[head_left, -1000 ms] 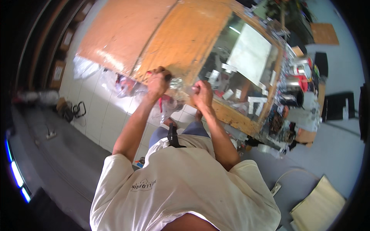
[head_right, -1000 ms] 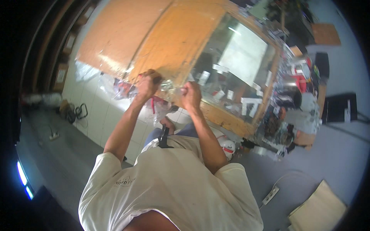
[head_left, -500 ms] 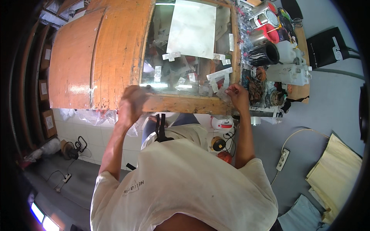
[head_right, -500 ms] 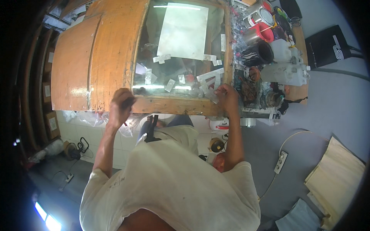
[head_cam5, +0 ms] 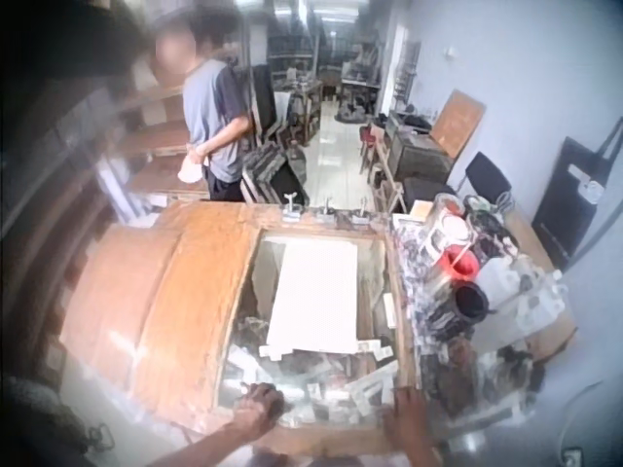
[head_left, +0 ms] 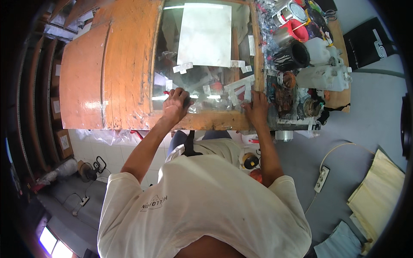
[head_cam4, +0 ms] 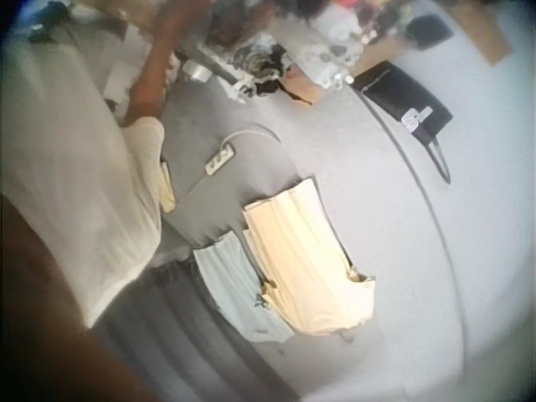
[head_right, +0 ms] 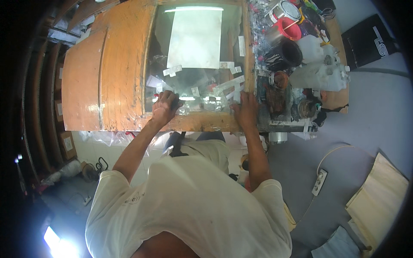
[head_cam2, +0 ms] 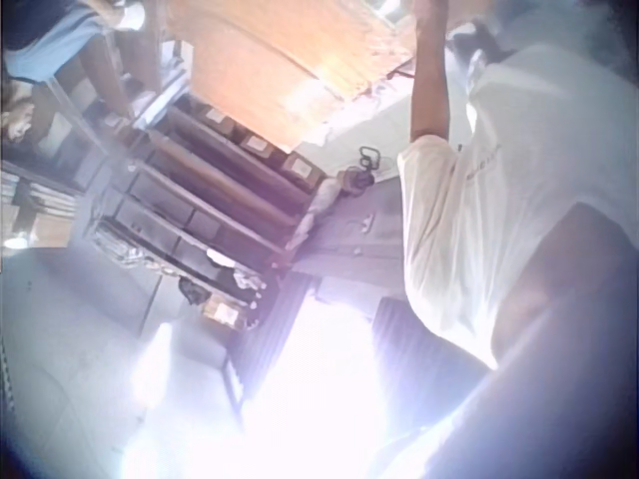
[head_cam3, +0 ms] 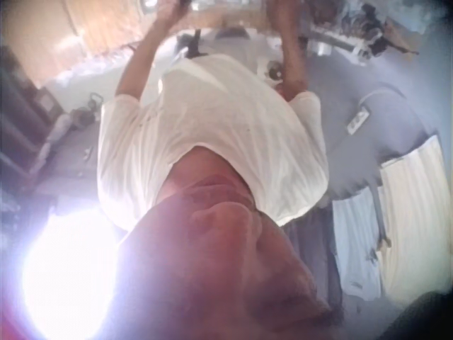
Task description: The person cleans a screen printing frame with a cloth and liquid, wipes down a container, and sorts small red components into plastic bags.
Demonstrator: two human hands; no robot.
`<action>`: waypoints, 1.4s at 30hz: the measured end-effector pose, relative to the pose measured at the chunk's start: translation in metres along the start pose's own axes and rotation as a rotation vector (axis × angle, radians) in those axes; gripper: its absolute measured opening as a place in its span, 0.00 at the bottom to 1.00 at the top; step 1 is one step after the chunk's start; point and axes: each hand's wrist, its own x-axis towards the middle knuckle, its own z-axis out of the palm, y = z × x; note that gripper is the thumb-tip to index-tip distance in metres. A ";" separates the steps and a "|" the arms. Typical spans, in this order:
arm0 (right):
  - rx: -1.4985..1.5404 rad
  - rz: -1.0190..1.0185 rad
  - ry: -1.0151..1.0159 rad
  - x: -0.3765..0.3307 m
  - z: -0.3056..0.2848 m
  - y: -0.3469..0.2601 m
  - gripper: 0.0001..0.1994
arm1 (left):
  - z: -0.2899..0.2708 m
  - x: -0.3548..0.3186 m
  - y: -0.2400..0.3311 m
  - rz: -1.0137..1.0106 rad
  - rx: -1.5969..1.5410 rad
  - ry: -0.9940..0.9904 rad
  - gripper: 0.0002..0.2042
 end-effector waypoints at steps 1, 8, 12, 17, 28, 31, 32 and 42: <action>0.006 0.009 -0.016 0.001 -0.003 0.000 0.31 | -0.002 0.001 -0.002 -0.014 -0.023 0.003 0.15; 0.315 0.303 0.143 -0.003 -0.008 0.012 0.26 | -0.008 -0.002 -0.019 -0.151 -0.328 0.022 0.21; 0.663 0.347 0.243 0.006 -0.025 -0.027 0.21 | -0.021 -0.004 -0.033 -0.332 -0.504 0.098 0.21; 0.853 0.207 0.214 0.015 -0.002 -0.072 0.16 | -0.014 -0.004 -0.036 -0.291 -0.373 0.170 0.17; 0.061 -0.515 -0.144 -0.012 0.074 -0.159 0.19 | -0.003 -0.014 -0.024 -0.178 -0.087 0.295 0.19; -0.092 -0.583 -0.085 -0.027 0.084 -0.155 0.20 | 0.000 -0.013 -0.026 -0.195 -0.090 0.276 0.18; -0.108 -0.600 -0.079 -0.028 0.080 -0.152 0.20 | 0.000 -0.013 -0.027 -0.190 -0.093 0.290 0.18; 0.919 0.112 -0.116 0.000 0.021 -0.168 0.17 | -0.044 -0.037 -0.061 -0.679 -1.631 0.369 0.29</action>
